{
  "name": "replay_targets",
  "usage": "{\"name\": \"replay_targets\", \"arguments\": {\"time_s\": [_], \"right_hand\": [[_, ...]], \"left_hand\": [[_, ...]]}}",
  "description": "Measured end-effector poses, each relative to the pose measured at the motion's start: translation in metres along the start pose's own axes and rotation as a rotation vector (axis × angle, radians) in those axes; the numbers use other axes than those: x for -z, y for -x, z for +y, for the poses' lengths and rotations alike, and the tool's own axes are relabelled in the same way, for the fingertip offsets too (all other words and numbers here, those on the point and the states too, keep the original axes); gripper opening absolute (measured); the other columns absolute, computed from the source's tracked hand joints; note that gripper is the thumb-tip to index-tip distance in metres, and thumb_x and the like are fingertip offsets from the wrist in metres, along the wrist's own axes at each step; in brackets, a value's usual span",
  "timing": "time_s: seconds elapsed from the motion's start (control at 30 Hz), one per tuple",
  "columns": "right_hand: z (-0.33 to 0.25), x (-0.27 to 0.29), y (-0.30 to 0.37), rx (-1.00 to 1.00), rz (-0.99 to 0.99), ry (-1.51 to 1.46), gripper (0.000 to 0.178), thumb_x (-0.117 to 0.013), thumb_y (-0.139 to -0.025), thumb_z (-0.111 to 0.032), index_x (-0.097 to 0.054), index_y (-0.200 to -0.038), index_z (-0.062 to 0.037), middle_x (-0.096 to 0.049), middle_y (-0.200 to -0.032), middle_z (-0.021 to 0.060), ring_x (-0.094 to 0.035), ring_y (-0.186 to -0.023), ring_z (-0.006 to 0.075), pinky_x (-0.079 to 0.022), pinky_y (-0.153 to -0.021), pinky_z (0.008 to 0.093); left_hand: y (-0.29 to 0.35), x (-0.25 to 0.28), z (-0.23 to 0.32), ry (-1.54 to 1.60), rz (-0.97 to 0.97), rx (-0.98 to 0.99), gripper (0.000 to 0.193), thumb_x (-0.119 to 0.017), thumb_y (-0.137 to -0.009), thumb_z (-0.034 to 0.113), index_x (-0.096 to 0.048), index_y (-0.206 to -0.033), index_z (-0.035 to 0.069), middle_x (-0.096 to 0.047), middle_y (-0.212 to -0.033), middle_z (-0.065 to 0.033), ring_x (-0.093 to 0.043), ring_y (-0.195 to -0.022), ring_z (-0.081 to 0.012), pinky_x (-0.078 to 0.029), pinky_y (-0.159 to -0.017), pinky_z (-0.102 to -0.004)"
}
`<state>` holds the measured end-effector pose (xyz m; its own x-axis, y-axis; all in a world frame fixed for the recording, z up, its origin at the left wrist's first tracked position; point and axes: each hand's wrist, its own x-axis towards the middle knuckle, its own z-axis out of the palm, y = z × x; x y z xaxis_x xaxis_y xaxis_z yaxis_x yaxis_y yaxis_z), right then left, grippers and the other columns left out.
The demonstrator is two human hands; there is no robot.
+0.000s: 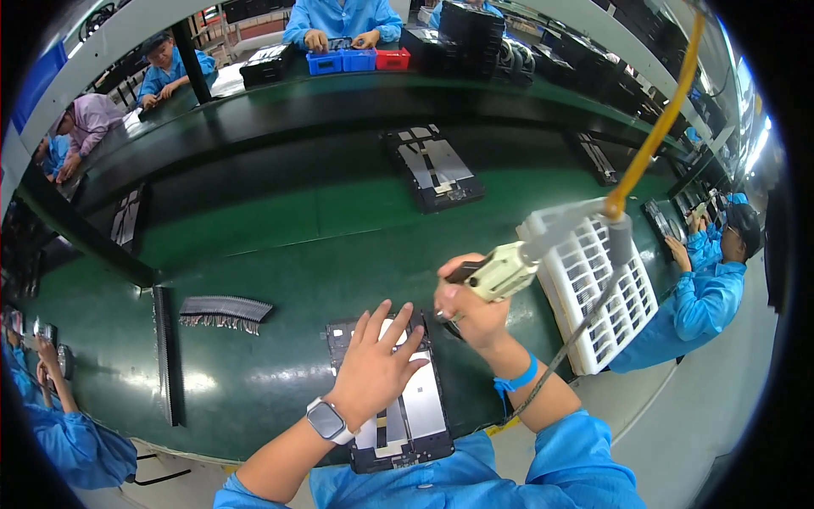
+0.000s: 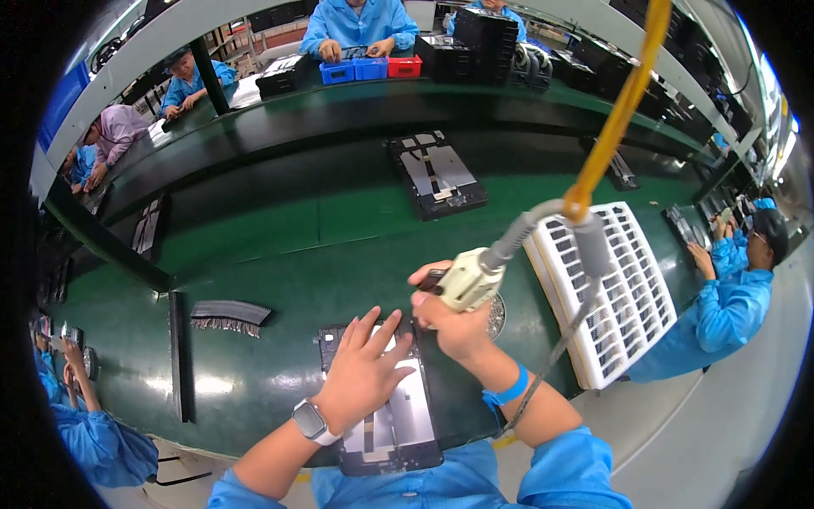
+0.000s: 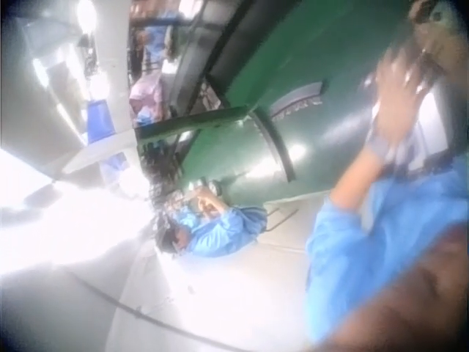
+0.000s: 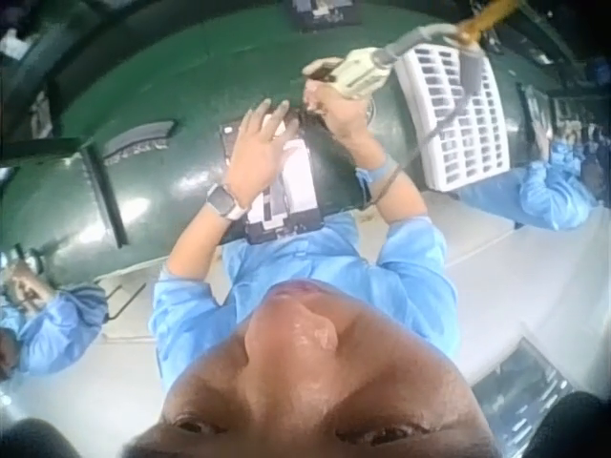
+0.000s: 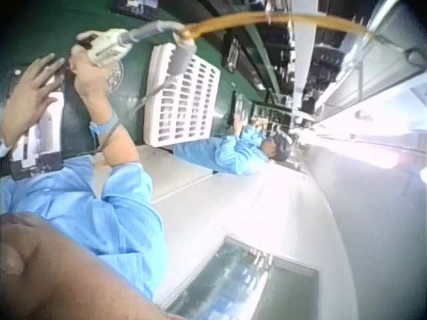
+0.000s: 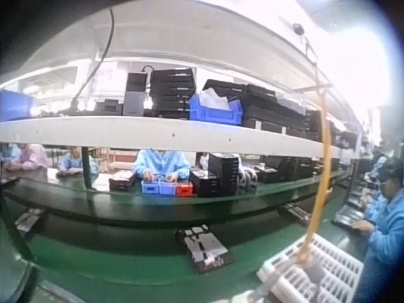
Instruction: Assembling internal components of an electronic device using an electric screwdriver.
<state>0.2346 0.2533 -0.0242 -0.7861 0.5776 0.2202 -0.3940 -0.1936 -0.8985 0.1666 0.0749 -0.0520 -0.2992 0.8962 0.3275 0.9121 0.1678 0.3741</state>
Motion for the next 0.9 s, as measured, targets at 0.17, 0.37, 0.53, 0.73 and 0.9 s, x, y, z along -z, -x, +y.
{"name": "replay_targets", "arguments": {"time_s": [0.17, 0.37, 0.53, 0.73, 0.9], "right_hand": [[-0.015, 0.027, -0.001, 0.101, 0.045, 0.102, 0.020, -0.063, -0.082, 0.008, -0.061, -0.102, 0.0042, -0.060, -0.075, 0.0049, -0.056, -0.057, 0.0096, -0.046, -0.051, 0.0241], [-0.012, 0.057, 0.002, 0.149, 0.185, 0.109, 0.021, -0.065, -0.081, 0.008, -0.061, -0.101, 0.0056, -0.060, -0.074, 0.0059, -0.056, -0.055, 0.0100, -0.046, -0.050, 0.0246], [-0.014, 0.065, -0.002, 0.199, 0.194, 0.230, 0.026, -0.072, -0.078, 0.007, -0.062, -0.101, 0.0008, -0.068, -0.091, 0.0079, -0.064, -0.075, 0.0109, -0.053, -0.067, 0.0260], [-0.022, 0.068, 0.002, 0.255, 0.193, 0.242, 0.023, -0.074, -0.079, 0.006, -0.062, -0.099, 0.0008, -0.069, -0.097, 0.0081, -0.064, -0.084, 0.0119, -0.053, -0.076, 0.0284], [-0.024, 0.070, 0.000, 0.359, 0.180, 0.323, 0.019, -0.073, -0.080, 0.005, -0.065, -0.097, 0.0023, -0.069, -0.093, 0.0072, -0.063, -0.080, 0.0109, -0.052, -0.072, 0.0274]], "left_hand": [[0.011, 0.005, 0.013, -0.087, -0.058, 0.065, 0.044, -0.068, -0.091, 0.041, -0.070, -0.123, 0.010, -0.046, -0.151, -0.0143, -0.034, -0.144, -0.0419, -0.035, -0.113, -0.0591], [0.016, 0.013, 0.029, -0.082, -0.169, -0.011, 0.048, -0.073, -0.087, 0.041, -0.066, -0.123, 0.009, -0.048, -0.149, -0.0143, -0.035, -0.141, -0.0448, -0.038, -0.109, -0.0593], [0.065, 0.039, 0.071, 0.224, -0.283, -0.196, 0.054, -0.077, -0.080, 0.035, -0.064, -0.124, 0.006, -0.055, -0.138, -0.0136, -0.045, -0.132, -0.0415, -0.041, -0.107, -0.0554], [0.077, 0.025, 0.062, 0.026, -0.452, -0.100, 0.057, -0.071, -0.089, 0.032, -0.057, -0.137, 0.005, -0.049, -0.149, -0.0144, -0.039, -0.143, -0.0387, -0.034, -0.116, -0.0536], [0.004, 0.022, 0.014, -0.329, -0.104, 0.040, 0.056, -0.080, -0.074, 0.030, -0.064, -0.121, 0.004, -0.055, -0.118, -0.0156, -0.047, -0.119, -0.0433, -0.038, -0.102, -0.0580]]}}
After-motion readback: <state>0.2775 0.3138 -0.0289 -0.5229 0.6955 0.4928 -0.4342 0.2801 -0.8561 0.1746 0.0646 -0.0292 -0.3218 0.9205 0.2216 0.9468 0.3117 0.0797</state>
